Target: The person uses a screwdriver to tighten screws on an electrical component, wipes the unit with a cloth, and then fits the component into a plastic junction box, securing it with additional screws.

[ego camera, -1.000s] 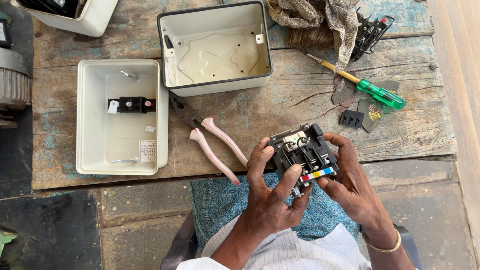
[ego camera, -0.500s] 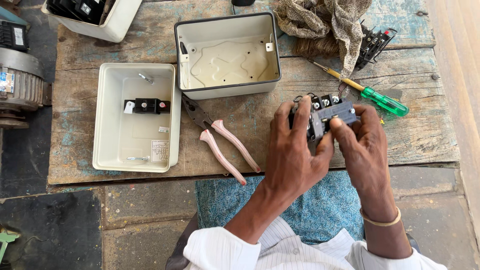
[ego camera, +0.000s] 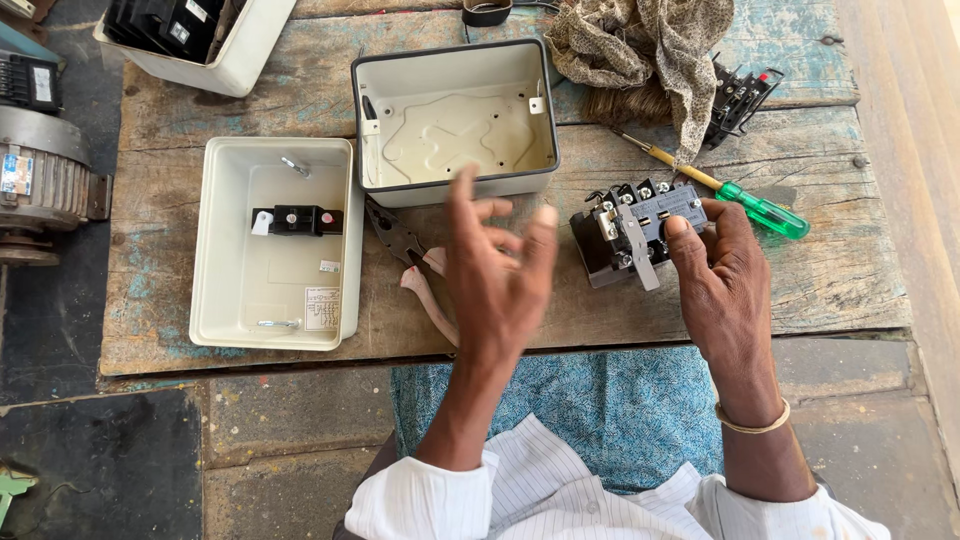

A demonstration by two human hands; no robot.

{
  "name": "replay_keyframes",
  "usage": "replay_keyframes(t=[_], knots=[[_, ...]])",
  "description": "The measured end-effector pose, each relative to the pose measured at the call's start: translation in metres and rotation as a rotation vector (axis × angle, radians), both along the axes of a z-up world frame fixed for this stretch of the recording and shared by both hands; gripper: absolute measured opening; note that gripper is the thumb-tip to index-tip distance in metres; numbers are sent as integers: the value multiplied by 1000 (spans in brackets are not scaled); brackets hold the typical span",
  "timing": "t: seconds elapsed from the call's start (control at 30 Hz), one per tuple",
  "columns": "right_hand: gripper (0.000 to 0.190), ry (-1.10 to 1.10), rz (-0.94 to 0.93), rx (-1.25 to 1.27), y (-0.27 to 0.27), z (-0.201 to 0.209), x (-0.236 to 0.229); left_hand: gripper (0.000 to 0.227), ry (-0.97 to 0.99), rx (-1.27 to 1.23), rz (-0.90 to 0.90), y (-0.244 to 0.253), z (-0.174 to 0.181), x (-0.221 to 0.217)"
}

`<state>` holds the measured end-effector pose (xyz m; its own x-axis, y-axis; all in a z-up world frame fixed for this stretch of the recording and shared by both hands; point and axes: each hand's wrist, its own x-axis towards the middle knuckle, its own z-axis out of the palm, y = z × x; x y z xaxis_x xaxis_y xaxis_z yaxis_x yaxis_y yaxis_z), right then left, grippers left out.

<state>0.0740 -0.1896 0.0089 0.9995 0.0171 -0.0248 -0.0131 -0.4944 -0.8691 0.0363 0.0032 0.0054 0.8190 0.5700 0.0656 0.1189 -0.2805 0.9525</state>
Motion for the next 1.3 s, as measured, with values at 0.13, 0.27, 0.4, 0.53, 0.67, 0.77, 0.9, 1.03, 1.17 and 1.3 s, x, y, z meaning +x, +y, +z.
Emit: replay_keyframes(t=[0.13,0.27,0.4,0.53,0.67,0.77,0.9,1.03,1.17,1.3], knots=[[39,-30,-12,-127,1,1,1,92,424,5,-112,20,-2,11],[41,-29,-11,-89,-2,6,0,52,225,316,-95,23,-3,21],[35,-7,-40,-137,-9,15,-3,44,180,242,-28,19,-4,20],[30,40,-28,213,-17,21,-8,42,98,245,19,14,-1,8],[32,55,7,315,-22,22,-13,35,25,154,39,12,6,-3],[31,11,6,319,-22,18,-19,27,-59,89,-6,11,5,-10],[45,-92,79,199,-23,11,-20,18,-121,110,-18,9,-3,-20],[103,-132,150,-281,-15,5,-23,14,-166,100,-37,9,-7,-25],[127,-160,94,-483,8,-11,-35,14,-111,122,-9,12,-5,-30],[119,-281,49,-460,22,-19,-34,14,-68,24,-42,21,-5,-36]])
